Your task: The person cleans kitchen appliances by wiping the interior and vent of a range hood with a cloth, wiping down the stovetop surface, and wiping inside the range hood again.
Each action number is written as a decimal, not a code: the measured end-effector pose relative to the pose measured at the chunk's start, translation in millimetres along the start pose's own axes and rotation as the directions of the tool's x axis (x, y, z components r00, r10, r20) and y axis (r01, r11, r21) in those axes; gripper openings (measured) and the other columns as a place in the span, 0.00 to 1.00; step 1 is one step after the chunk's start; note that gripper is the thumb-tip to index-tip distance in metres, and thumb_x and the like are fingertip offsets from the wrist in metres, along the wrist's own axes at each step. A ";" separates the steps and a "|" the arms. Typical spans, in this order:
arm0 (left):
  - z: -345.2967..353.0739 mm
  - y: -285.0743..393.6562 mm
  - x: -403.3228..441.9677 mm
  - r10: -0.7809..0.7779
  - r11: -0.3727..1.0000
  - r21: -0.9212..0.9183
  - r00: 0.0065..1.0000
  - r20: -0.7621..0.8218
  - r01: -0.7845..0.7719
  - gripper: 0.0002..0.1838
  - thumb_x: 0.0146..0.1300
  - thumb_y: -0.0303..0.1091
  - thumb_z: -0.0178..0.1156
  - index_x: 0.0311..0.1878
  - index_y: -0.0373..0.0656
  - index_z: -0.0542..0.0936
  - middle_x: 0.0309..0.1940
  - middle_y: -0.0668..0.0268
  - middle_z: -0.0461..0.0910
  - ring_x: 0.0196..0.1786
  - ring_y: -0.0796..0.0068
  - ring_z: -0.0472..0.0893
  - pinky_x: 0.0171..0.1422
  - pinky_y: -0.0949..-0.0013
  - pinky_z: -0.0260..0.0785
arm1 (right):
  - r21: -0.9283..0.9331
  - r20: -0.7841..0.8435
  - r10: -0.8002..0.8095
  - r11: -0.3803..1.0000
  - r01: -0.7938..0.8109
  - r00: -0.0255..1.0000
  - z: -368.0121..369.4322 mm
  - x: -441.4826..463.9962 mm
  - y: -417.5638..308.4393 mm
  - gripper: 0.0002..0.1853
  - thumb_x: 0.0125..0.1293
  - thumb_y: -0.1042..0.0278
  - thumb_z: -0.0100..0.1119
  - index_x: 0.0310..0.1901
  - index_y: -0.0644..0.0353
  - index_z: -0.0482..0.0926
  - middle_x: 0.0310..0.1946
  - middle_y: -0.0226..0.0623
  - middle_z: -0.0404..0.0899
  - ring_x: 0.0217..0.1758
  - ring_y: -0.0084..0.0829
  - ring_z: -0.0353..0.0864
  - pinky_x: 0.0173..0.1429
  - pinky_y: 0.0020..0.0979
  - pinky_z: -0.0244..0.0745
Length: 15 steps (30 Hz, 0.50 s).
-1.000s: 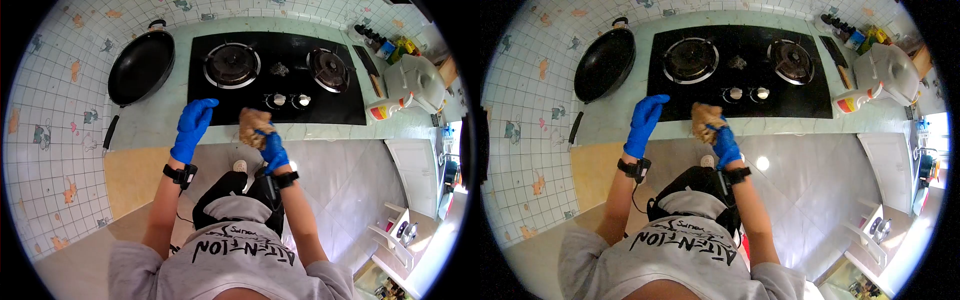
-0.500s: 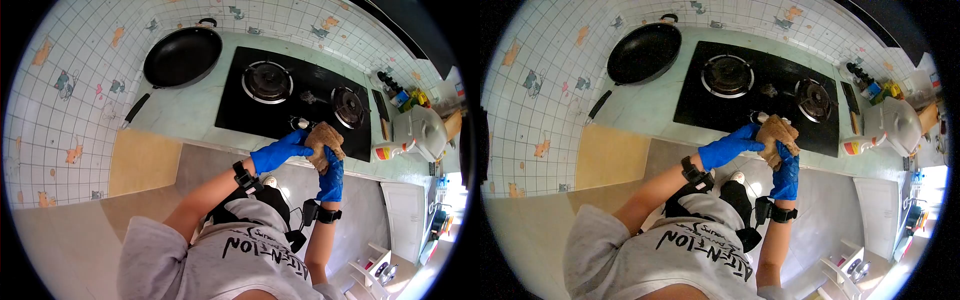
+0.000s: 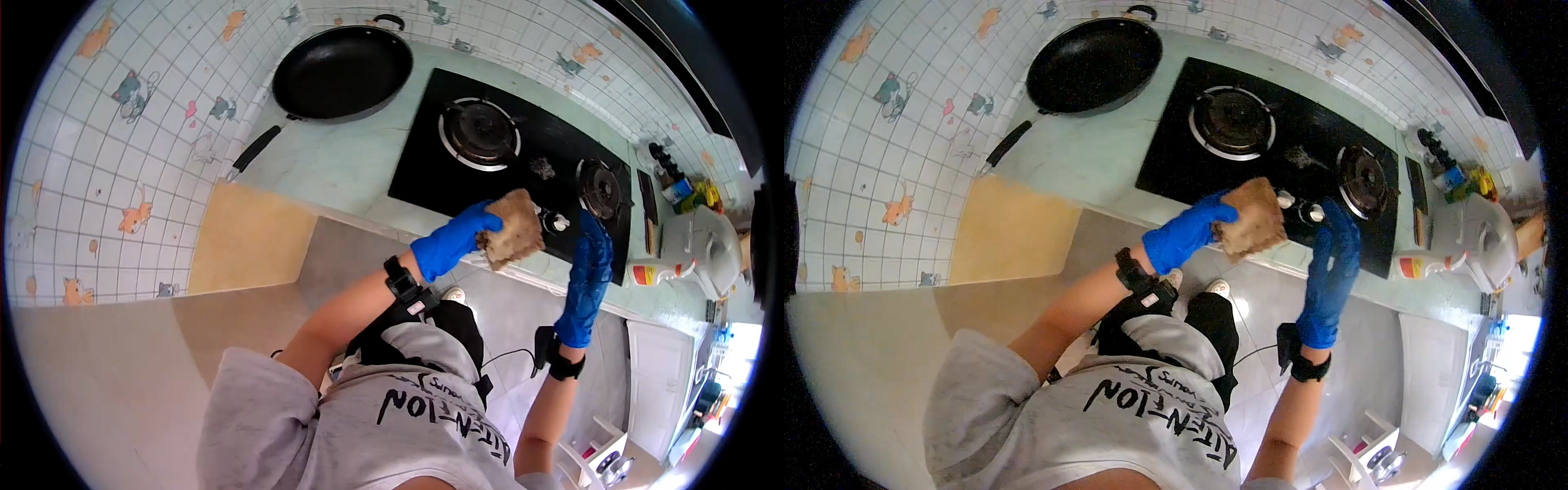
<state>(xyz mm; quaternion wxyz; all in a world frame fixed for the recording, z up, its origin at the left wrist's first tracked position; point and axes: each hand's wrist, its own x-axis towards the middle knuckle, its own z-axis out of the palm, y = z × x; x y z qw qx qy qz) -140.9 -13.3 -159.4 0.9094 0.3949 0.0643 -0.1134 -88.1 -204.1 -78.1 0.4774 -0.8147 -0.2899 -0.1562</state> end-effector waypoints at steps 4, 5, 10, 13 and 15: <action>31.8 15.0 -26.5 -0.070 0.970 0.229 0.997 -0.031 0.075 0.32 0.50 0.36 0.55 0.60 0.47 0.59 0.46 0.66 0.70 0.41 0.78 0.71 0.43 0.78 0.65 | -0.034 -0.021 -0.086 0.996 0.085 0.996 48.5 12.7 -11.2 0.15 0.59 0.74 0.47 0.49 0.62 0.71 0.49 0.45 0.70 0.53 0.39 0.69 0.56 0.32 0.62; 32.5 10.2 -28.3 -0.010 0.979 0.201 0.998 0.061 -0.003 0.30 0.50 0.34 0.53 0.60 0.46 0.59 0.47 0.66 0.69 0.43 0.79 0.70 0.44 0.76 0.65 | -0.090 -0.018 -0.146 0.985 0.144 0.989 61.3 17.9 -11.2 0.15 0.59 0.73 0.47 0.48 0.61 0.72 0.48 0.45 0.71 0.51 0.40 0.69 0.55 0.34 0.63; 12.7 15.6 -20.8 -0.102 0.992 0.077 0.993 0.058 0.098 0.20 0.51 0.30 0.52 0.51 0.43 0.69 0.38 0.69 0.75 0.39 0.79 0.75 0.42 0.77 0.69 | -0.216 0.082 -0.336 0.913 0.346 0.938 86.6 25.0 -6.2 0.12 0.58 0.68 0.47 0.41 0.60 0.75 0.41 0.44 0.74 0.43 0.43 0.72 0.49 0.38 0.66; 16.3 25.1 -30.5 -0.003 0.998 0.055 0.998 -0.061 0.006 0.21 0.49 0.27 0.54 0.50 0.41 0.69 0.39 0.66 0.75 0.40 0.77 0.75 0.41 0.76 0.70 | 0.067 0.123 -0.126 0.991 0.118 0.984 87.9 27.2 19.7 0.16 0.61 0.62 0.43 0.46 0.60 0.73 0.45 0.46 0.72 0.48 0.44 0.71 0.53 0.37 0.64; 23.1 40.4 -37.8 0.004 1.000 0.021 0.980 -0.201 0.000 0.20 0.50 0.25 0.53 0.49 0.36 0.68 0.40 0.63 0.74 0.41 0.75 0.75 0.44 0.73 0.68 | 0.571 0.095 0.126 0.805 -0.158 0.987 75.0 35.4 39.4 0.21 0.62 0.57 0.40 0.51 0.62 0.68 0.51 0.46 0.67 0.54 0.41 0.65 0.58 0.36 0.59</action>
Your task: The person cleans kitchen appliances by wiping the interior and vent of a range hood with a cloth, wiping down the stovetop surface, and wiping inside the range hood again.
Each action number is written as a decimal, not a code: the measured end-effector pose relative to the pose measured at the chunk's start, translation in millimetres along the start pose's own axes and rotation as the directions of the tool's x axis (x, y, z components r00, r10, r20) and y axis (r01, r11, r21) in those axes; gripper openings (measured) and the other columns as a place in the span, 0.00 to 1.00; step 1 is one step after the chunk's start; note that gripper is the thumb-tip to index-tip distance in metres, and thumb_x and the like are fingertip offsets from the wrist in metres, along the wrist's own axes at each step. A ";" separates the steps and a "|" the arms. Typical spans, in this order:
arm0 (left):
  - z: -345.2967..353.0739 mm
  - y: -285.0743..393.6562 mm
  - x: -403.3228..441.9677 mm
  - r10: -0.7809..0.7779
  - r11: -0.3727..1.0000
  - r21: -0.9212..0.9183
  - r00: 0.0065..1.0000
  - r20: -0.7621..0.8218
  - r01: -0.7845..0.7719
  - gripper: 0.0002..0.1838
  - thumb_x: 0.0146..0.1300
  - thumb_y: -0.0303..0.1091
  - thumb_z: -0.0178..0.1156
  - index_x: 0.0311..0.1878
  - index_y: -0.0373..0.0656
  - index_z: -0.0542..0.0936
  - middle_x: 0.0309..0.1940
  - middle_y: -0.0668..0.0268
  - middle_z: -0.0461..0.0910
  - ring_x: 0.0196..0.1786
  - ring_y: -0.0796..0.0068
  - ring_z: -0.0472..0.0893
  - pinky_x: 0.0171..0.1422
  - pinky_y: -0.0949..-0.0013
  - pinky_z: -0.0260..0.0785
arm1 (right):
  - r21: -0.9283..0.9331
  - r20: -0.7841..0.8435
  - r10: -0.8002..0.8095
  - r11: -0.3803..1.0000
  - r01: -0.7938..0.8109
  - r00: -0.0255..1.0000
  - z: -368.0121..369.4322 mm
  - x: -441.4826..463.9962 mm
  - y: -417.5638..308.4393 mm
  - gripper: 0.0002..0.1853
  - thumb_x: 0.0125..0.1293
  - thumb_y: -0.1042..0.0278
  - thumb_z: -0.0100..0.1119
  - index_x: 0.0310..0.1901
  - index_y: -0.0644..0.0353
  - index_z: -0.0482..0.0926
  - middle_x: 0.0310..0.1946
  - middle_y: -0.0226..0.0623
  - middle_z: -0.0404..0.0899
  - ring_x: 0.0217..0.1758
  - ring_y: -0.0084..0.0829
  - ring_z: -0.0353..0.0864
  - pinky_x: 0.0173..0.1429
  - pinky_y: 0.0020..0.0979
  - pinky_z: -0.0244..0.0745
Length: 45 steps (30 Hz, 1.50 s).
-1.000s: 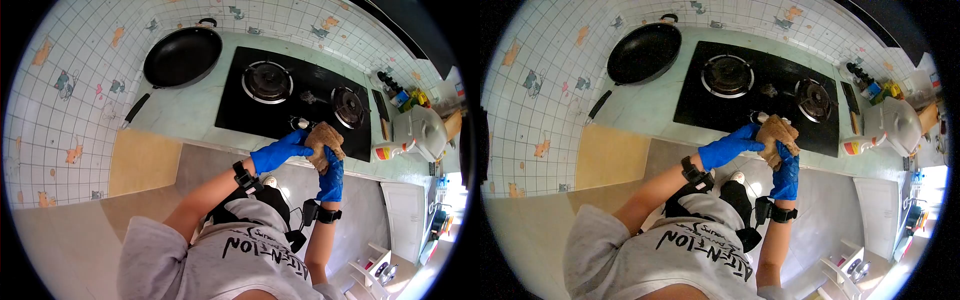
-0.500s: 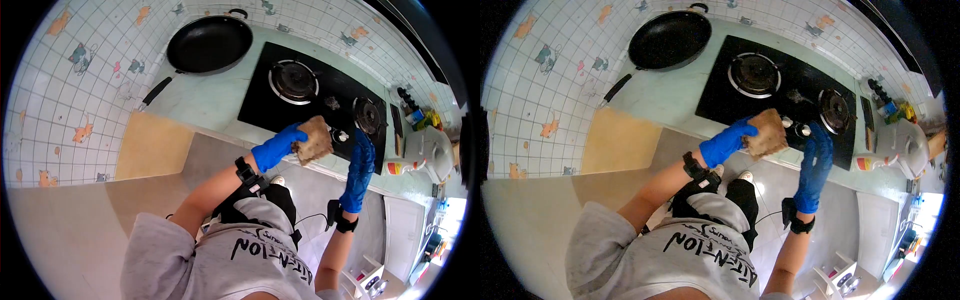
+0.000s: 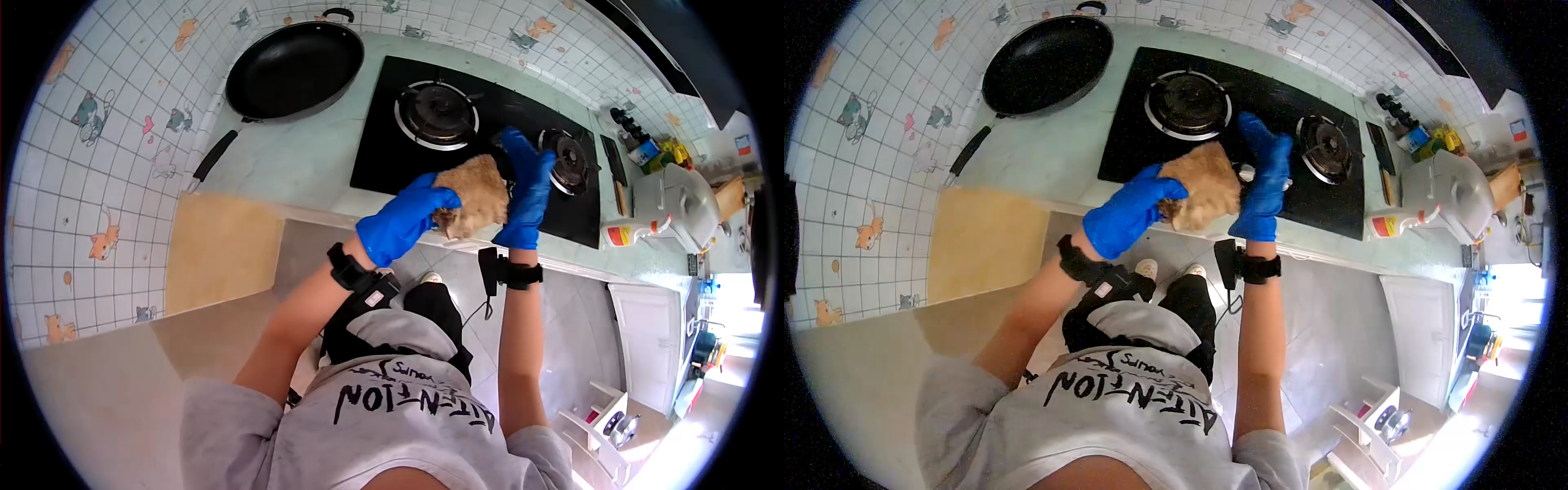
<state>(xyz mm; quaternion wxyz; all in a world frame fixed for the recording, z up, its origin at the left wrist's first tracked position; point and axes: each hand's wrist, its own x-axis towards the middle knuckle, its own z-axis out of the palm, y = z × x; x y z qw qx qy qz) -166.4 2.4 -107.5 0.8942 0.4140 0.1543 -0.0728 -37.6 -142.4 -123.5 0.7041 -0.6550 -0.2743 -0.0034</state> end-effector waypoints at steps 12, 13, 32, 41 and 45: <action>35.0 23.5 14.4 -0.013 0.923 0.369 0.951 0.310 -0.108 0.14 0.54 0.31 0.51 0.44 0.41 0.71 0.38 0.68 0.73 0.39 0.80 0.71 0.44 0.78 0.63 | 0.928 -0.040 -0.095 0.365 0.073 0.995 2.4 20.6 -64.7 0.32 0.62 0.45 0.36 0.58 0.64 0.59 0.59 0.48 0.57 0.65 0.38 0.52 0.67 0.38 0.45; 39.8 23.6 20.2 -0.075 0.965 0.262 0.936 0.344 -0.019 0.13 0.54 0.31 0.50 0.43 0.41 0.72 0.38 0.68 0.73 0.39 0.81 0.71 0.43 0.78 0.64 | 0.752 -0.079 -0.144 0.640 0.154 0.986 5.7 23.1 -67.1 0.32 0.63 0.45 0.31 0.57 0.65 0.60 0.58 0.47 0.59 0.64 0.38 0.53 0.68 0.38 0.43; 26.4 13.6 67.5 0.136 0.531 0.598 0.757 0.639 -0.600 0.11 0.56 0.33 0.47 0.41 0.41 0.73 0.38 0.64 0.71 0.40 0.77 0.71 0.43 0.75 0.65 | -0.671 0.522 -0.519 0.241 0.701 0.677 -5.9 20.7 -57.0 0.22 0.49 0.55 0.51 0.48 0.51 0.73 0.43 0.34 0.73 0.46 0.36 0.71 0.50 0.37 0.65; 41.7 38.6 55.6 -0.199 0.945 0.312 0.929 0.314 0.097 0.17 0.50 0.28 0.52 0.46 0.37 0.70 0.38 0.62 0.75 0.37 0.75 0.75 0.43 0.75 0.69 | -0.702 0.550 -0.420 0.235 0.672 0.722 -42.0 12.8 -46.2 0.20 0.57 0.54 0.44 0.48 0.53 0.74 0.42 0.37 0.74 0.46 0.36 0.72 0.51 0.36 0.63; 33.0 36.9 69.9 -0.244 0.958 0.225 0.917 0.314 0.178 0.22 0.47 0.29 0.53 0.49 0.36 0.69 0.39 0.61 0.75 0.41 0.72 0.76 0.45 0.71 0.71 | -0.712 0.016 -0.631 0.537 0.451 0.776 -53.5 11.5 -45.5 0.16 0.59 0.61 0.44 0.43 0.59 0.75 0.41 0.40 0.75 0.44 0.38 0.73 0.50 0.35 0.65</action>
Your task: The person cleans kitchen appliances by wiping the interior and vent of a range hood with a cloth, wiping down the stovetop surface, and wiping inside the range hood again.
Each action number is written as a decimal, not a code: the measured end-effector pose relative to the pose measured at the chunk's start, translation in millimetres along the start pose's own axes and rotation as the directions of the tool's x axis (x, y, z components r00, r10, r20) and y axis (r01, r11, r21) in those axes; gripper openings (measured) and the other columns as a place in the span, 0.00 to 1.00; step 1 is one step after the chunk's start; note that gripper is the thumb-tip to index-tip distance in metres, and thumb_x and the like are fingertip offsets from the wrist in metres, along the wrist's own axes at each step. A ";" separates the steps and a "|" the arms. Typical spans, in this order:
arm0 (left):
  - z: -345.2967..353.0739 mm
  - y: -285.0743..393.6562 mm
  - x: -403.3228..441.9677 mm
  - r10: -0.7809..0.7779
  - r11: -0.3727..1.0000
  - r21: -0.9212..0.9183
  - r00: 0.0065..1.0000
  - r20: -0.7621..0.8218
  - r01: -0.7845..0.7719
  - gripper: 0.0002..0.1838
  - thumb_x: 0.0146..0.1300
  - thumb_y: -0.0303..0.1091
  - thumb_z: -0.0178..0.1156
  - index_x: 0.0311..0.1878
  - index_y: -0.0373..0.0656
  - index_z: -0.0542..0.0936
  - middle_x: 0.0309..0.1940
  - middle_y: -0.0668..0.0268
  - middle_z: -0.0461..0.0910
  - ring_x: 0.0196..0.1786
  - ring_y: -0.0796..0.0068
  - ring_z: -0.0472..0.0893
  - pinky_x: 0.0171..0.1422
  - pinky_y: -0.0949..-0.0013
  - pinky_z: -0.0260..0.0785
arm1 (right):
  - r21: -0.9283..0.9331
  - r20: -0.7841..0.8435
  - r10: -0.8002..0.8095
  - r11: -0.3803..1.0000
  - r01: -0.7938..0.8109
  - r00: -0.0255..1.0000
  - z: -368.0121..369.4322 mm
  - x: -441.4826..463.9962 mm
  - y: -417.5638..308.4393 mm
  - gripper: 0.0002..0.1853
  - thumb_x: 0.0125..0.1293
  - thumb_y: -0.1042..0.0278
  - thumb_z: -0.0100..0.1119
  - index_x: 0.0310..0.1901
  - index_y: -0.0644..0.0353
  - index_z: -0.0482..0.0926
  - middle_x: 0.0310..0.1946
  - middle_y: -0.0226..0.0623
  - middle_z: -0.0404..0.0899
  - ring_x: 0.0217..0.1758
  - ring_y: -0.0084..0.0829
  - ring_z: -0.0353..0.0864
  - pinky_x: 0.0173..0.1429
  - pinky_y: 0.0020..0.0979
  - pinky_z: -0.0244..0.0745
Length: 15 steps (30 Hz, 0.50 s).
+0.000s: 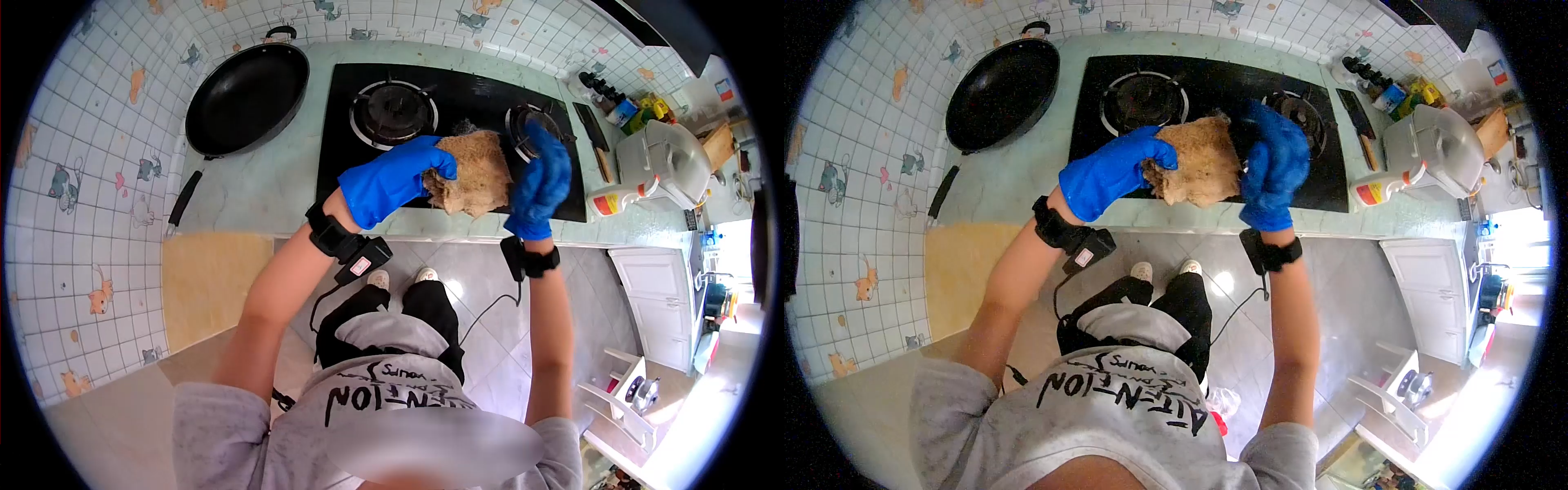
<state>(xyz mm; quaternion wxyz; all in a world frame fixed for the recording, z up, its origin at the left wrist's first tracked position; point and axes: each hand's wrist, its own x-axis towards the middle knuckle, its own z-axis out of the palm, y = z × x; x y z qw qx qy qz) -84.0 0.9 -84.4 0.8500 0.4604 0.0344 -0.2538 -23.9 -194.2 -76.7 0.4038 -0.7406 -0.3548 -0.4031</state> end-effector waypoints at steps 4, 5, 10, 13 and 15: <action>6.6 9.8 -13.6 0.081 0.996 -0.035 0.997 0.016 -0.080 0.25 0.47 0.31 0.56 0.52 0.38 0.67 0.42 0.62 0.74 0.42 0.72 0.76 0.44 0.70 0.71 | 0.058 -0.307 0.102 0.994 -0.089 0.946 -35.0 12.6 -8.4 0.12 0.56 0.76 0.48 0.43 0.63 0.73 0.40 0.42 0.76 0.44 0.33 0.74 0.48 0.31 0.68; 4.6 12.1 -17.1 0.081 0.996 -0.027 0.997 0.012 -0.080 0.25 0.47 0.31 0.56 0.52 0.38 0.67 0.42 0.62 0.74 0.42 0.72 0.76 0.44 0.70 0.71 | 0.000 -0.304 0.099 0.995 -0.104 0.948 -49.3 18.3 -15.9 0.12 0.58 0.75 0.46 0.43 0.63 0.72 0.41 0.43 0.75 0.44 0.33 0.74 0.47 0.30 0.68; 10.0 15.5 -24.0 0.087 0.993 0.088 0.991 -0.100 -0.078 0.28 0.47 0.31 0.59 0.55 0.42 0.66 0.43 0.66 0.73 0.41 0.75 0.74 0.41 0.73 0.70 | 0.271 -0.363 0.297 0.941 -0.205 0.883 -99.5 46.0 -61.3 0.29 0.63 0.49 0.34 0.57 0.65 0.60 0.51 0.44 0.67 0.52 0.35 0.67 0.57 0.31 0.58; 14.5 8.7 -11.1 0.112 0.992 0.066 0.992 -0.058 -0.108 0.29 0.45 0.30 0.59 0.55 0.40 0.65 0.42 0.65 0.73 0.42 0.73 0.75 0.41 0.74 0.70 | 0.969 -0.087 0.522 0.241 -0.048 0.849 -125.6 51.7 -53.0 0.33 0.63 0.44 0.24 0.60 0.64 0.57 0.55 0.46 0.63 0.56 0.35 0.63 0.61 0.32 0.51; 16.2 3.3 -0.8 0.165 0.985 0.048 0.986 -0.008 -0.164 0.31 0.44 0.30 0.60 0.54 0.39 0.64 0.43 0.63 0.73 0.44 0.71 0.75 0.41 0.73 0.71 | 1.000 -0.016 0.534 0.031 0.000 0.846 -132.0 46.9 -46.2 0.32 0.62 0.46 0.32 0.60 0.64 0.55 0.56 0.43 0.62 0.57 0.35 0.62 0.62 0.32 0.54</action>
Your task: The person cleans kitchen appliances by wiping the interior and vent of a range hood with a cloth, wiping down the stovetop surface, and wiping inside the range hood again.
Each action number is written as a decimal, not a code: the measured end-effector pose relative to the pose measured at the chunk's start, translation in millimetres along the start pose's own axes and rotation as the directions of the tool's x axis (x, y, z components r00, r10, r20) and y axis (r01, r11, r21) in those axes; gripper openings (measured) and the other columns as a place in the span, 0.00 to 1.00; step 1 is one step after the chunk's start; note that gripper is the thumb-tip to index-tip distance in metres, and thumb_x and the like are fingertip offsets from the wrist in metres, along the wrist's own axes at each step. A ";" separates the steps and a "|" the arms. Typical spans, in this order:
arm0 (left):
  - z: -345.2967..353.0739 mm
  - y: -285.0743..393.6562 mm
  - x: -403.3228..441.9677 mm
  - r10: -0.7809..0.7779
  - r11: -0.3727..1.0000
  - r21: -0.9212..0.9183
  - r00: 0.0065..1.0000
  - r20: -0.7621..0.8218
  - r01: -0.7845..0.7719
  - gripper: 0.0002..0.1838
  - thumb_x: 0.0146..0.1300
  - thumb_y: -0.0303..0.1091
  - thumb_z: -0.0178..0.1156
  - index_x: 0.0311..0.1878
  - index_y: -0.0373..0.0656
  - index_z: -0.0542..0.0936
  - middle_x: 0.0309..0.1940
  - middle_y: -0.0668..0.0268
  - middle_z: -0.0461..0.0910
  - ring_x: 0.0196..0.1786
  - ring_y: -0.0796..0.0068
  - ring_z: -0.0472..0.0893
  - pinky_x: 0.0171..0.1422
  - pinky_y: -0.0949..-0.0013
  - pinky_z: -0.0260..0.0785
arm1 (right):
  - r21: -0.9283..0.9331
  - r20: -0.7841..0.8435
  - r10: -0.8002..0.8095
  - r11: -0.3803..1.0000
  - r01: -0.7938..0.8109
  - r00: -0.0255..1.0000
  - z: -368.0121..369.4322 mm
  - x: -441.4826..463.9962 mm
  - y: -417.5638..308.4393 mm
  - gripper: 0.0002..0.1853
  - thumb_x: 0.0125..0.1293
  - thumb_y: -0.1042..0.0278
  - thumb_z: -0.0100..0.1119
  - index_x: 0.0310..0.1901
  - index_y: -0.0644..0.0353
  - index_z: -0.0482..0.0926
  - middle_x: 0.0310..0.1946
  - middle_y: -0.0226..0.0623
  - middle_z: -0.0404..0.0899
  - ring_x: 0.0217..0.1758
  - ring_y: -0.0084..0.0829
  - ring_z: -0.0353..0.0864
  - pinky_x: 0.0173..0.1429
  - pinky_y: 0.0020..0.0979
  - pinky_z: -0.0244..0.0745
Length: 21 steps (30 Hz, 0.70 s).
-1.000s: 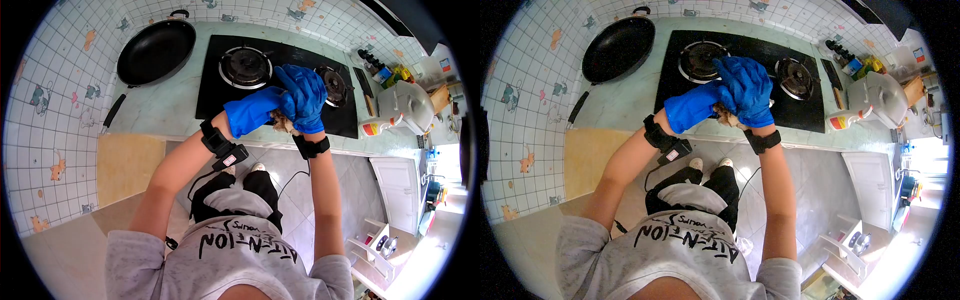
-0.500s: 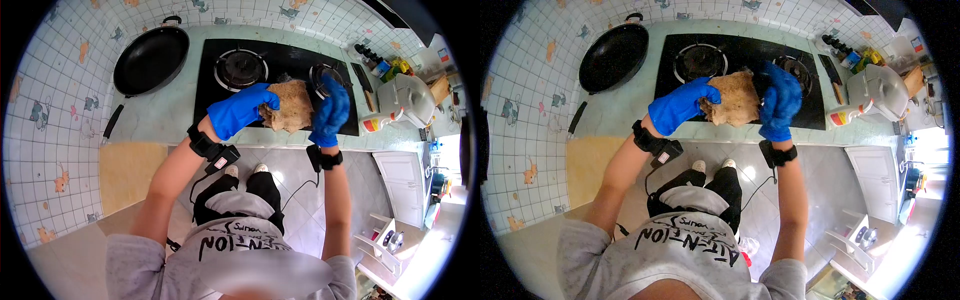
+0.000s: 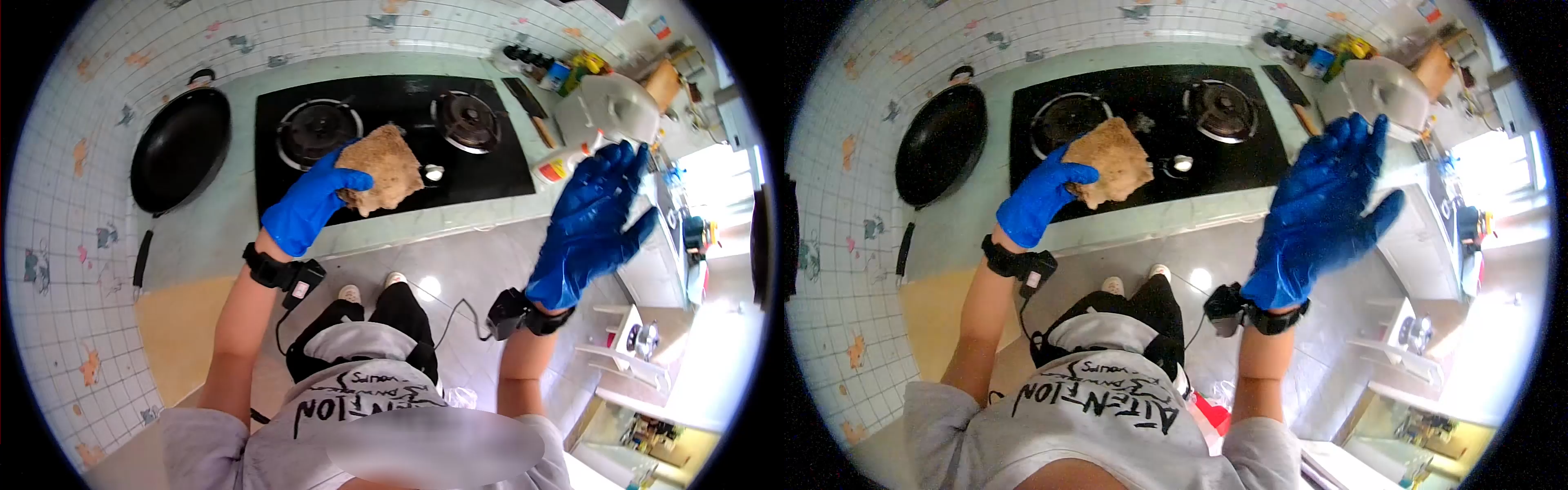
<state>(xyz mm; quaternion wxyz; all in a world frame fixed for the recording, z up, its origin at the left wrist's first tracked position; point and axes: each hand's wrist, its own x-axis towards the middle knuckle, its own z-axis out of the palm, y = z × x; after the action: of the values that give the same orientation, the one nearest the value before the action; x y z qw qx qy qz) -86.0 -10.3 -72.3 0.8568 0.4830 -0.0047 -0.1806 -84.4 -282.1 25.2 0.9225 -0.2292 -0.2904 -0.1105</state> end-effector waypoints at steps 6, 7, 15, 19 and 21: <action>-1.0 -12.4 10.5 0.074 0.996 -0.042 0.995 -0.069 -0.077 0.26 0.47 0.24 0.59 0.52 0.38 0.66 0.45 0.62 0.73 0.47 0.68 0.74 0.50 0.69 0.69 | 0.373 -0.311 0.162 0.927 -0.036 0.937 -0.1 -8.9 13.2 0.27 0.61 0.55 0.41 0.59 0.62 0.58 0.52 0.43 0.66 0.54 0.34 0.66 0.60 0.35 0.58; 0.6 -11.6 9.8 0.087 0.992 -0.083 0.992 -0.095 -0.095 0.24 0.48 0.23 0.58 0.52 0.37 0.67 0.45 0.61 0.73 0.47 0.68 0.74 0.51 0.68 0.68 | 0.380 -0.308 0.163 0.924 -0.036 0.937 5.0 -9.0 13.8 0.27 0.61 0.55 0.41 0.59 0.62 0.58 0.52 0.43 0.66 0.54 0.34 0.66 0.60 0.35 0.58; -6.8 -8.9 -0.3 0.005 0.929 -0.369 0.999 -0.037 -0.018 0.25 0.53 0.26 0.55 0.56 0.37 0.63 0.50 0.60 0.70 0.52 0.67 0.71 0.57 0.67 0.63 | -0.790 0.433 0.004 -0.481 0.381 0.901 96.5 -58.8 -30.6 0.18 0.53 0.58 0.54 0.43 0.60 0.72 0.39 0.42 0.74 0.42 0.40 0.73 0.47 0.37 0.66; -18.7 -17.2 4.9 -0.052 0.902 -0.430 0.998 -0.040 0.030 0.24 0.54 0.29 0.55 0.55 0.39 0.64 0.50 0.62 0.70 0.52 0.67 0.71 0.56 0.68 0.65 | -0.653 0.446 0.309 -0.530 0.541 0.840 103.2 -63.1 -52.9 0.17 0.52 0.57 0.56 0.42 0.56 0.76 0.36 0.45 0.76 0.41 0.44 0.74 0.45 0.41 0.67; -20.8 -19.0 9.7 -0.038 0.903 -0.429 0.998 -0.051 0.013 0.25 0.55 0.30 0.54 0.56 0.38 0.62 0.51 0.60 0.69 0.53 0.66 0.70 0.57 0.67 0.63 | -0.683 0.398 0.286 -0.541 0.490 0.871 90.8 -63.3 -48.1 0.17 0.52 0.58 0.56 0.41 0.56 0.76 0.35 0.44 0.76 0.40 0.43 0.74 0.44 0.40 0.67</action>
<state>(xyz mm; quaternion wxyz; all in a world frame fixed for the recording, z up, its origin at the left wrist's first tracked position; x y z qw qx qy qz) -78.9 -5.0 -100.8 0.9392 0.2881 0.0663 -0.1744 -195.7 -275.3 71.2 0.1134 -0.8890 -0.2604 -0.3592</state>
